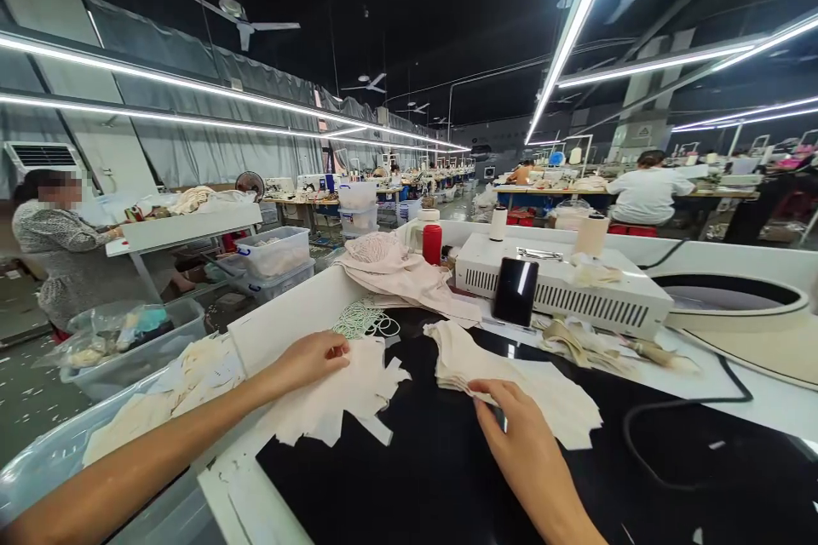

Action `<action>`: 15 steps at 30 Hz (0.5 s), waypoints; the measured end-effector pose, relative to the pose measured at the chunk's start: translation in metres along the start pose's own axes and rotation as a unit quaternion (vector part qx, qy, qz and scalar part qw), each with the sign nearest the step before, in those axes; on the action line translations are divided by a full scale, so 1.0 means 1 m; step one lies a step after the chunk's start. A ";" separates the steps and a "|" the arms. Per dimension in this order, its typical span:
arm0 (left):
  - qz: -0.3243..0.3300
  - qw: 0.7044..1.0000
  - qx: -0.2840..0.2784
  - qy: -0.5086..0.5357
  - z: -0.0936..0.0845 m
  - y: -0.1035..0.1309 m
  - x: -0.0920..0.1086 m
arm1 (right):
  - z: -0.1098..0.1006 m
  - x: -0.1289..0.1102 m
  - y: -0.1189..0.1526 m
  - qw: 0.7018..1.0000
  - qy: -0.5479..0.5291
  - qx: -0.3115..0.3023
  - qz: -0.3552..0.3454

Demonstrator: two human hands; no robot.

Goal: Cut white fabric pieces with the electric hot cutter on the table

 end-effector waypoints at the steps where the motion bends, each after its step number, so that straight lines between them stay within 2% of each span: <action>1: 0.007 1.000 0.008 0.006 0.003 0.002 0.001 | 0.002 -0.007 0.003 1.000 -0.007 -0.008 -0.003; 5: 0.024 0.998 0.034 0.036 0.010 0.006 0.005 | 0.006 -0.027 0.012 0.999 -0.024 -0.032 -0.004; 11: 0.031 0.995 0.038 0.088 0.017 0.003 0.005 | 0.014 -0.046 0.021 0.997 -0.048 -0.060 0.002; 15: 0.027 0.987 0.048 0.149 0.015 0.004 0.007 | 0.022 -0.058 0.026 0.993 -0.071 -0.093 0.009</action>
Point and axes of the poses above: each hand's wrist, its own y-axis away from the middle knuckle, its own z-axis out of the palm, x = y × z, the point moved 7 cm from there along -y, towards the middle knuckle, and after that the axes turned 5 degrees about -z, right-handed, at the moved point
